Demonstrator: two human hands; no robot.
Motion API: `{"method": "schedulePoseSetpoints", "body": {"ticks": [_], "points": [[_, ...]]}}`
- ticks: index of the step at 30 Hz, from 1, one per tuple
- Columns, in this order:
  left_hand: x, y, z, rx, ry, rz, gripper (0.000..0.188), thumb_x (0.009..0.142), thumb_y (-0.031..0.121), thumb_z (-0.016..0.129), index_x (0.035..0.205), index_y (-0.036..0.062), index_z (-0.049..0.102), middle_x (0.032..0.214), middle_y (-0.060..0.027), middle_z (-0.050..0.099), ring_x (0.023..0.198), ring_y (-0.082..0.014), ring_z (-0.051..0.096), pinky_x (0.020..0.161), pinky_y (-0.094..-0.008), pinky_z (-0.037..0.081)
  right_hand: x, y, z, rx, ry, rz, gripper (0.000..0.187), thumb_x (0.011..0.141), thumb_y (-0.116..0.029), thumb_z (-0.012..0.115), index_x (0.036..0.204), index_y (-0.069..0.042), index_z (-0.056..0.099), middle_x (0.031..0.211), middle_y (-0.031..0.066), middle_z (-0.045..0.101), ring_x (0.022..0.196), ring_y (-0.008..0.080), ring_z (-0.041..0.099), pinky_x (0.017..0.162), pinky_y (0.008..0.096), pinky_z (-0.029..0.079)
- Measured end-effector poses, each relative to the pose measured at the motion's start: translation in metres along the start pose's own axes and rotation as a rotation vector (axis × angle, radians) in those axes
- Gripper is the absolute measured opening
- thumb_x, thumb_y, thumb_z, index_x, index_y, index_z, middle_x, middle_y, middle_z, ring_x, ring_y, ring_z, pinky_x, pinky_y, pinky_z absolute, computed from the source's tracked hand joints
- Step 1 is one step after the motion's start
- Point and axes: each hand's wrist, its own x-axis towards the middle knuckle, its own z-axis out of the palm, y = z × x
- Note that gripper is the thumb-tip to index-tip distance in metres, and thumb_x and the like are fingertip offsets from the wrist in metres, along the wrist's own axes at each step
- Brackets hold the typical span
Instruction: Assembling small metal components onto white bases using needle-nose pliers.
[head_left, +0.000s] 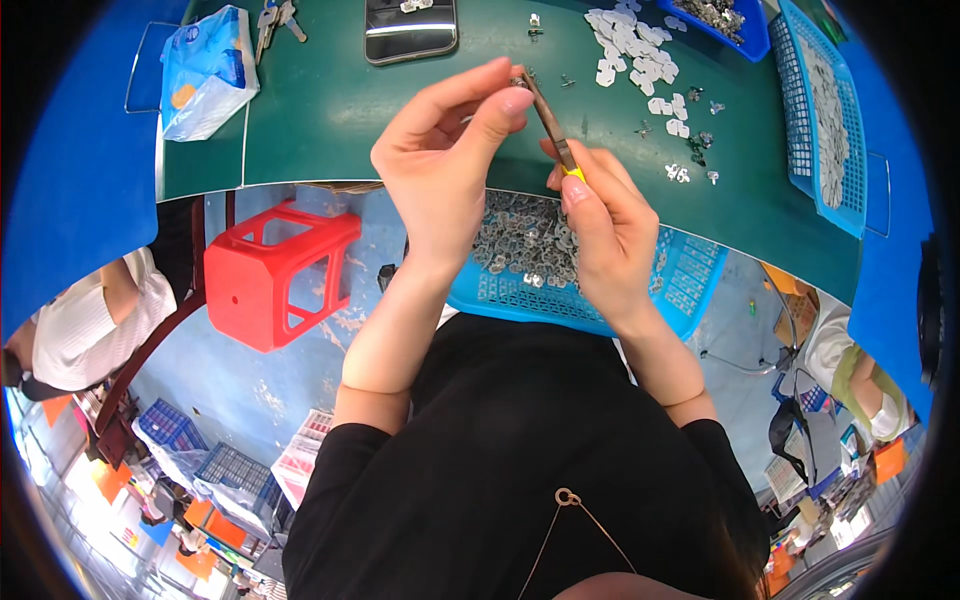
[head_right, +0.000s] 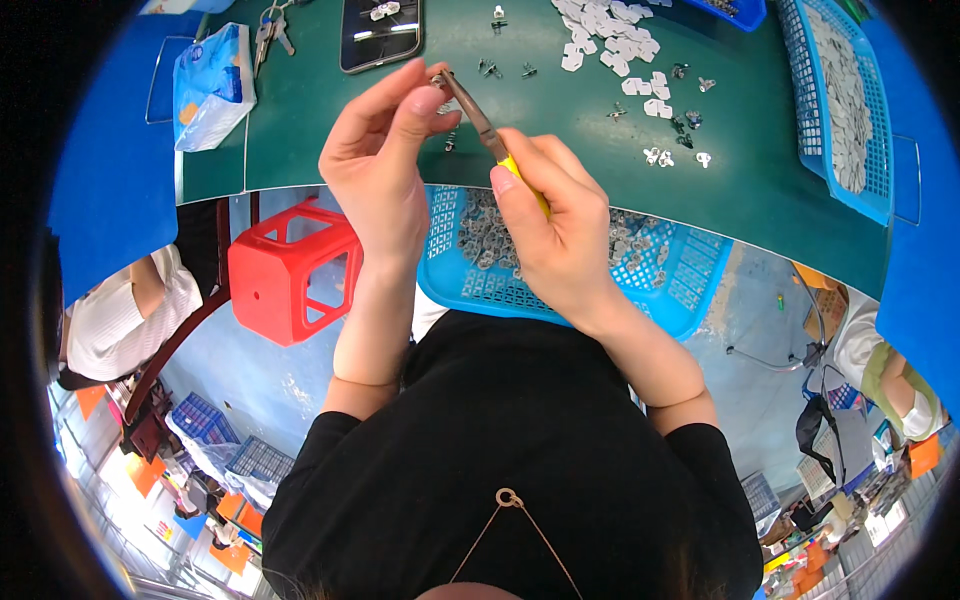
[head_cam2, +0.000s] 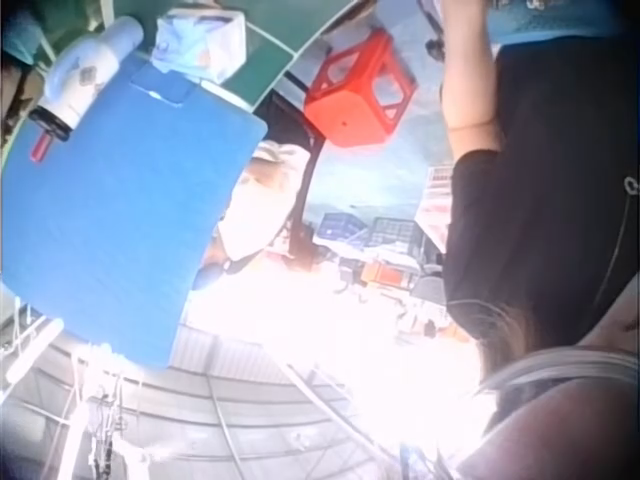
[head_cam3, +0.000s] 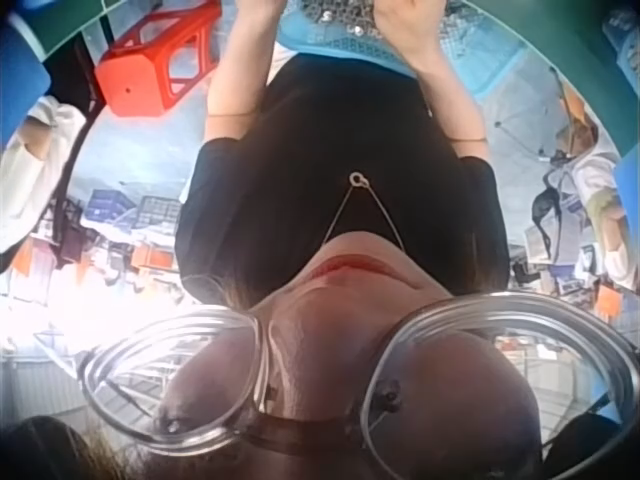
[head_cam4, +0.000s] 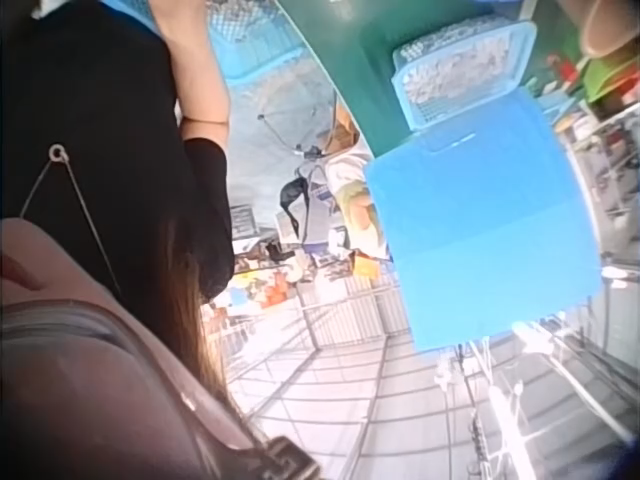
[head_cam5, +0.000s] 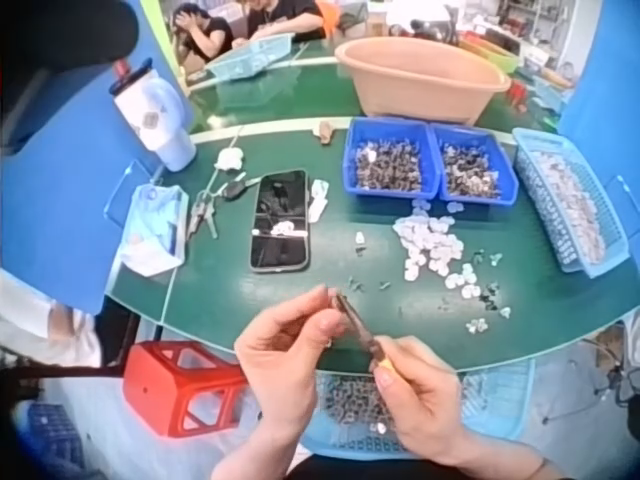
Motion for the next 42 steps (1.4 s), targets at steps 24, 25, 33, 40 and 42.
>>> {"method": "schedulePoseSetpoints", "body": {"ticks": [24, 25, 33, 40, 42], "points": [[-0.005, -0.007, -0.001, 0.127, -0.130, 0.393, 0.013, 0.077, -0.007, 0.065, 0.089, -0.0022, 0.064, 0.087, -0.0105, 0.064, 0.078, -0.0133, 0.062, 0.068, -0.0229, 0.052, -0.011, -0.018, -0.011, 0.276, -0.041, 0.161, 0.035, 0.087, -0.015, 0.044, 0.111, 0.009, 0.055, 0.087, 0.0103, 0.055, 0.066, 0.0096, 0.045, 0.050, 0.0185, 0.033], [-0.006, -0.007, 0.000, 0.036, -0.131, 0.362, 0.013, 0.078, -0.007, 0.064, 0.090, -0.0023, 0.063, 0.087, -0.0106, 0.063, 0.078, -0.0135, 0.062, 0.068, -0.0233, 0.053, -0.010, -0.020, -0.013, 0.404, -0.107, 0.258, 0.038, 0.087, -0.021, 0.043, 0.109, 0.008, 0.055, 0.084, 0.0101, 0.054, 0.065, 0.0103, 0.045, 0.047, 0.0187, 0.031], [-0.010, -0.003, 0.006, -0.056, -0.089, 0.175, 0.012, 0.079, -0.005, 0.064, 0.090, -0.0023, 0.063, 0.088, -0.0099, 0.062, 0.079, -0.0129, 0.062, 0.068, -0.0241, 0.054, -0.003, -0.003, -0.016, 1.540, -0.518, 0.785, 0.044, 0.089, -0.035, 0.037, 0.106, 0.003, 0.050, 0.076, 0.0085, 0.049, 0.062, 0.0145, 0.046, 0.039, 0.0216, 0.029], [0.012, 0.003, -0.031, 0.615, -0.009, 0.335, 0.013, 0.075, 0.000, 0.069, 0.088, 0.0026, 0.068, 0.094, -0.0080, 0.061, 0.082, -0.0126, 0.060, 0.065, -0.0220, 0.050, -0.008, -0.013, -0.019, 0.549, -0.140, 0.475, 0.047, 0.091, -0.027, 0.038, 0.120, 0.009, 0.046, 0.094, 0.0086, 0.053, 0.080, 0.0124, 0.048, 0.058, 0.0236, 0.037], [0.022, 0.001, -0.047, 0.768, -0.046, 0.304, 0.014, 0.073, 0.003, 0.071, 0.087, 0.0046, 0.069, 0.094, -0.0079, 0.062, 0.082, -0.0141, 0.060, 0.067, -0.0243, 0.050, -0.006, -0.011, -0.025, 0.558, -0.101, 0.443, 0.047, 0.091, -0.027, 0.038, 0.119, 0.009, 0.046, 0.094, 0.0086, 0.053, 0.080, 0.0124, 0.048, 0.057, 0.0236, 0.037]]}}
